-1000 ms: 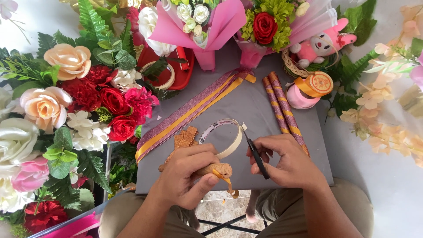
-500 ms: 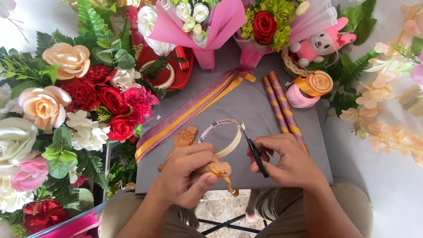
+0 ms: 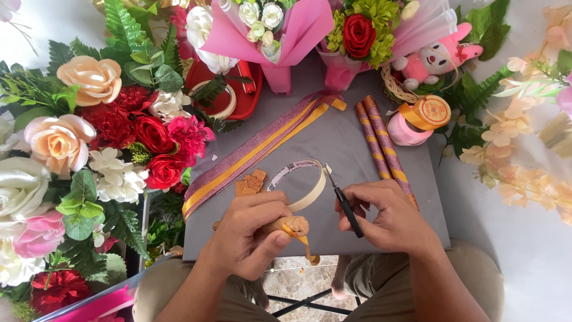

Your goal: The person wraps a yellow ribbon around a wooden stick, securing it with clear tape and cutting the excess with scissors. They then wrap a purple ribbon around the same stick, securing it with tape.

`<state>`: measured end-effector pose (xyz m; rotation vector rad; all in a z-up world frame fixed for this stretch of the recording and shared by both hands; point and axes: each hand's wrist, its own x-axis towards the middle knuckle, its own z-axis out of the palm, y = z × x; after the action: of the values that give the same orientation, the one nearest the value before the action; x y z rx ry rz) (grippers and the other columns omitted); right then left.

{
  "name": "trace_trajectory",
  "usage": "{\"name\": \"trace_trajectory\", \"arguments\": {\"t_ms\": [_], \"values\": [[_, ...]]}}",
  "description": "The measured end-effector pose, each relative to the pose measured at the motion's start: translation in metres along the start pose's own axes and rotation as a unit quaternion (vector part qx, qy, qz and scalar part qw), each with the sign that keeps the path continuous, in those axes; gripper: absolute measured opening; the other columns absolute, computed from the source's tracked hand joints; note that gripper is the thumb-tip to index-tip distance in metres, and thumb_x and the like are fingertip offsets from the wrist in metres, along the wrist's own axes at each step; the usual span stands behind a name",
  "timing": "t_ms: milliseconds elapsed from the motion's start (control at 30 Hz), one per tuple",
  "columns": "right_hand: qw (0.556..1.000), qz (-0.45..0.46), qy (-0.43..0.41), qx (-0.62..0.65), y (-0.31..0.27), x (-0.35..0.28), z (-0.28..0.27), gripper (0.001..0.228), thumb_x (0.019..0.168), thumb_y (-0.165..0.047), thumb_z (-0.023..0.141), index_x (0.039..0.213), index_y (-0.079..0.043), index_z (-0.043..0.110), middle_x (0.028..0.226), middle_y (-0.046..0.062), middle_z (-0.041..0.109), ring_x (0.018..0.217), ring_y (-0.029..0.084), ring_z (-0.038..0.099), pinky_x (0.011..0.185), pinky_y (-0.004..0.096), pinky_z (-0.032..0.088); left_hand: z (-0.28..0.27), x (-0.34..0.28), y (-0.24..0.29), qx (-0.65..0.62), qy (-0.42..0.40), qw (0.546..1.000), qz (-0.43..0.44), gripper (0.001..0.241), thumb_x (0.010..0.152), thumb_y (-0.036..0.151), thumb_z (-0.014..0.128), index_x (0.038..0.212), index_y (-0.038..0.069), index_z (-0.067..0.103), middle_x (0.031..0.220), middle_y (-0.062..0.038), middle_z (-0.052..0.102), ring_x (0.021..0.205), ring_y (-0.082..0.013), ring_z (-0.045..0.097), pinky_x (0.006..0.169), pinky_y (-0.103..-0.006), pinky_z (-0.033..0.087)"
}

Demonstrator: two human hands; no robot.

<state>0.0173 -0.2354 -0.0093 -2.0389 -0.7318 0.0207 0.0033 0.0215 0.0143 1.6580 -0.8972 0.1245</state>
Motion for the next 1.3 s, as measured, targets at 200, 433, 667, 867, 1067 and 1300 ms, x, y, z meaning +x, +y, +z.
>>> {"name": "trace_trajectory", "arguments": {"t_ms": [200,433,667,867,1067,1300], "values": [[1.0,0.012,0.004,-0.019,0.007,-0.003,0.002,0.01,0.082,-0.016,0.07,0.073,-0.015,0.068,0.059,-0.005,0.058,0.052,0.012,0.047,0.053,0.026,0.041,-0.001,-0.001,-0.001,-0.002,0.001,1.0,0.004,0.045,0.104,0.037,0.042,0.079,0.002,0.057,0.065,-0.002,0.039,0.057,-0.0171,0.036,0.052,-0.0297,0.028],[0.999,0.022,0.012,-0.038,0.016,-0.005,0.002,0.012,0.081,-0.011,0.073,0.071,-0.017,0.07,0.055,-0.004,0.048,0.052,0.014,0.038,0.05,0.027,0.033,-0.001,-0.001,-0.002,0.003,-0.005,1.0,-0.003,0.045,0.104,0.037,0.042,0.077,0.004,0.056,0.064,-0.002,0.038,0.057,-0.0164,0.035,0.052,-0.0298,0.026],[0.996,0.063,0.041,-0.05,0.027,-0.003,0.0,0.018,0.082,-0.005,0.064,0.074,-0.018,0.074,0.056,-0.009,0.067,0.048,0.007,0.05,0.051,0.024,0.037,-0.007,0.001,-0.001,0.019,-0.02,0.999,-0.017,0.047,0.105,0.039,0.04,0.071,0.007,0.043,0.064,-0.001,0.035,0.057,-0.0154,0.034,0.051,-0.0302,0.025],[0.943,0.272,-0.03,-0.188,0.023,0.003,0.006,0.023,0.079,-0.017,0.083,0.096,-0.002,0.078,0.079,0.019,0.08,0.073,0.037,0.078,0.07,0.045,0.058,-0.016,-0.001,-0.023,0.11,0.042,0.993,-0.021,0.037,0.101,0.027,0.05,0.071,0.007,0.056,0.056,-0.008,0.038,0.045,-0.0281,0.043,0.042,-0.0349,0.036],[0.884,0.37,-0.104,-0.268,0.024,0.005,0.018,0.025,0.079,-0.032,0.085,0.098,-0.015,0.081,0.091,0.009,0.083,0.09,0.032,0.079,0.08,0.043,0.06,-0.017,-0.006,-0.035,0.165,0.07,0.977,-0.119,0.039,0.1,0.026,0.056,0.064,0.011,0.054,0.05,-0.006,0.038,0.044,-0.0237,0.046,0.043,-0.031,0.039],[0.924,0.226,-0.001,-0.308,0.065,0.001,0.052,0.012,0.091,-0.032,0.074,0.097,-0.023,0.08,0.088,0.003,0.073,0.086,0.03,0.075,0.072,0.042,0.062,-0.018,-0.002,-0.022,0.205,0.059,0.962,-0.167,0.04,0.099,0.027,0.058,0.065,0.007,0.056,0.051,-0.012,0.044,0.046,-0.0287,0.052,0.046,-0.0355,0.042]]}}
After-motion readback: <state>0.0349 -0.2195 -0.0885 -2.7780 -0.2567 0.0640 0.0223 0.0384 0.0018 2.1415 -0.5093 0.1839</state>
